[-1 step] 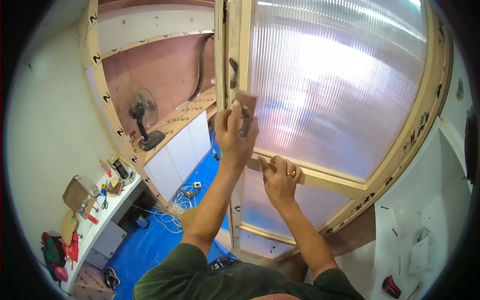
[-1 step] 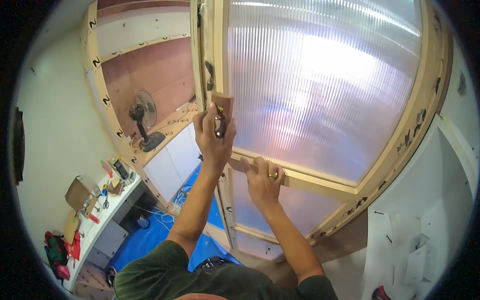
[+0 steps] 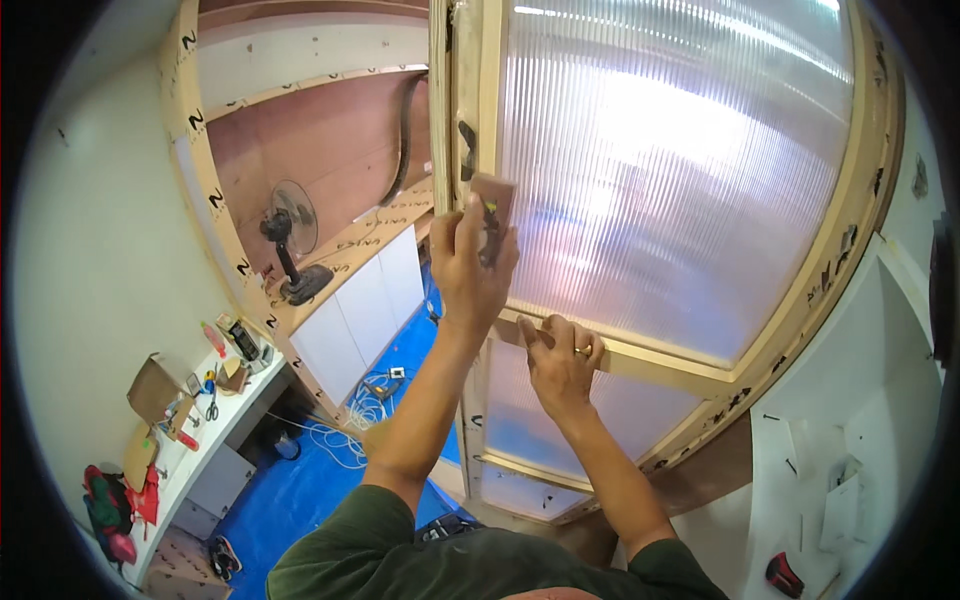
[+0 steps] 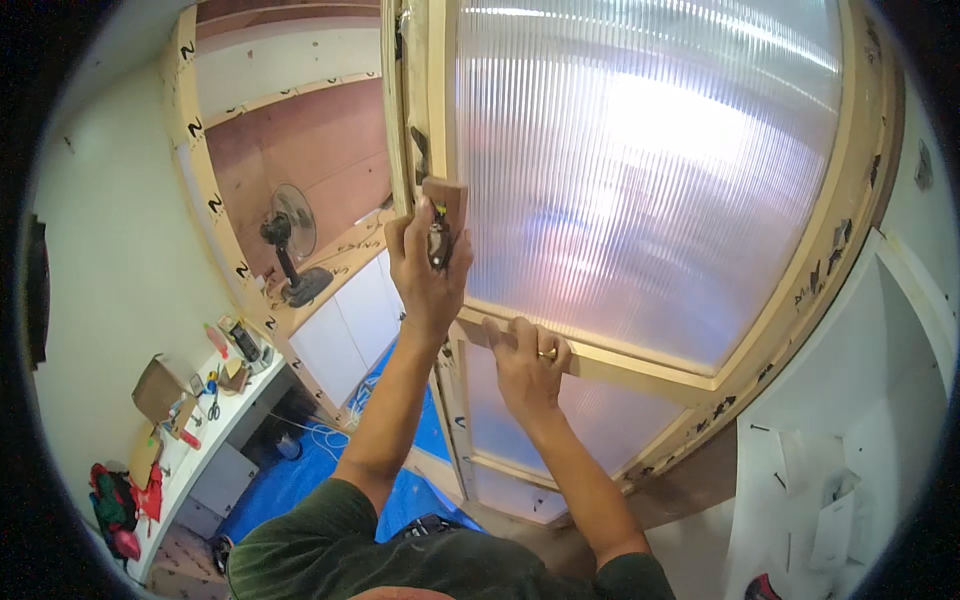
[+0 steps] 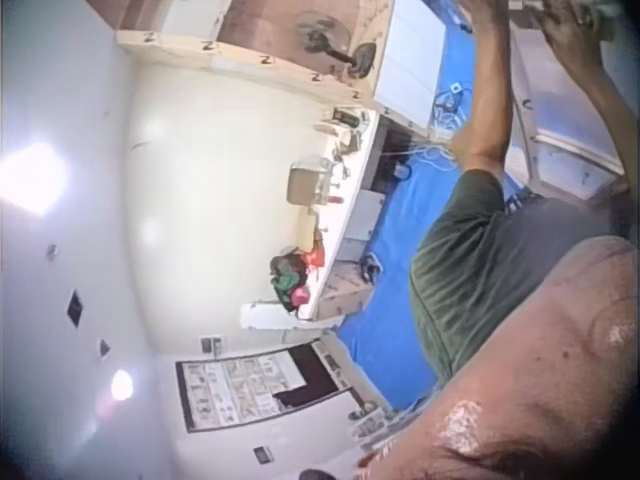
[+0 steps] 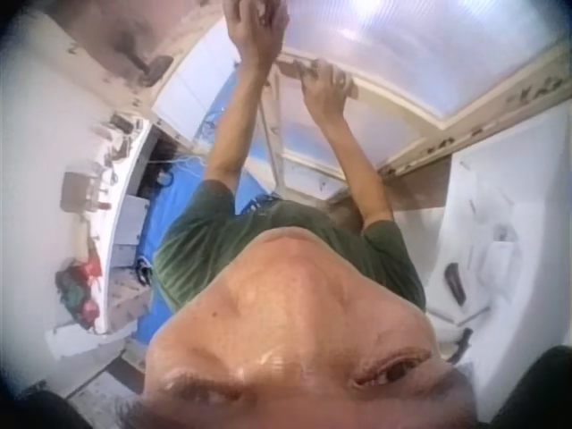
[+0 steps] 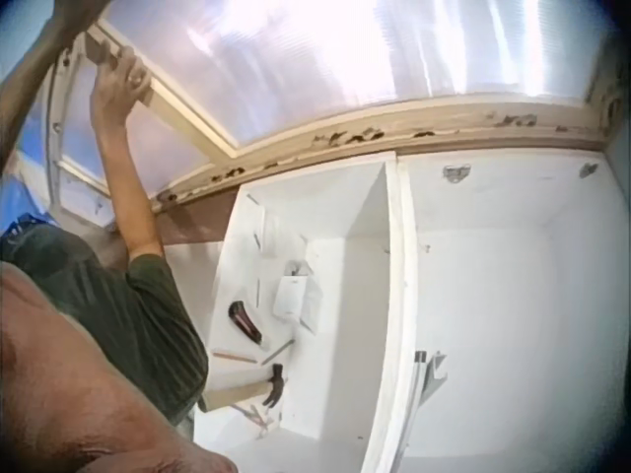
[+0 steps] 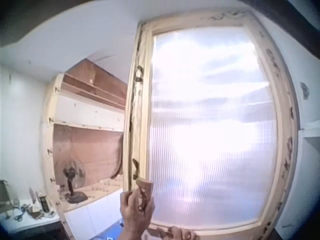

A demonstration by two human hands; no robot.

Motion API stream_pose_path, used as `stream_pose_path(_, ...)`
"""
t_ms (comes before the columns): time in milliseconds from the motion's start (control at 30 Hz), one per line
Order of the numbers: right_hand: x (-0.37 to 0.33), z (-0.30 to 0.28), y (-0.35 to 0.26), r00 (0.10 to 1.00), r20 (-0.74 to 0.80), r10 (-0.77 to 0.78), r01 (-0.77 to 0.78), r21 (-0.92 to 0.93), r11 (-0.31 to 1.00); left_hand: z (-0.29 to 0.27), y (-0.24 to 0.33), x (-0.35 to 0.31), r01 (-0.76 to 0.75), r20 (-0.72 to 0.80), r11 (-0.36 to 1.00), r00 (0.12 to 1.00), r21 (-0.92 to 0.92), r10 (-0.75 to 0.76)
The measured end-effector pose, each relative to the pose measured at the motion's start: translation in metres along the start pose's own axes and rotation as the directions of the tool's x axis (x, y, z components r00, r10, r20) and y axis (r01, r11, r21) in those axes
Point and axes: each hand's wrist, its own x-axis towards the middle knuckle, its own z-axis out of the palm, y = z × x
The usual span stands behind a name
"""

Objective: The person positions a door lock component against a wooden frame, marks points with a pencil, and hammers a nail into the frame. The person then adjusts a strike plate on the door and secures it with screws.

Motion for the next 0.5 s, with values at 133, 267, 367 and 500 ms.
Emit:
stream_pose_path(133,-0.003,0.005,0.001,0.999,0.009,0.037,-0.037,0.019,0.999,0.009,0.002,0.059,-0.117,-0.022,0.993,0.993,0.031,0.118)
stream_pose_path(267,-0.003,0.005,0.0,1.0,0.003,0.031,-0.031,0.004,1.0,0.016,0.002,0.105,-0.101,-0.036,0.995,0.994,0.02,0.102)
stream_pose_path(367,-0.004,0.003,0.0,1.0,0.008,0.022,-0.022,-0.007,1.0,0.018,0.008,0.14,-0.166,-0.035,0.984,0.985,0.058,0.168)
stream_pose_path(500,-0.003,0.0,0.001,1.0,-0.005,0.018,-0.018,0.011,1.0,0.032,0.014,0.189,-0.218,-0.103,0.971,0.968,0.096,0.227)
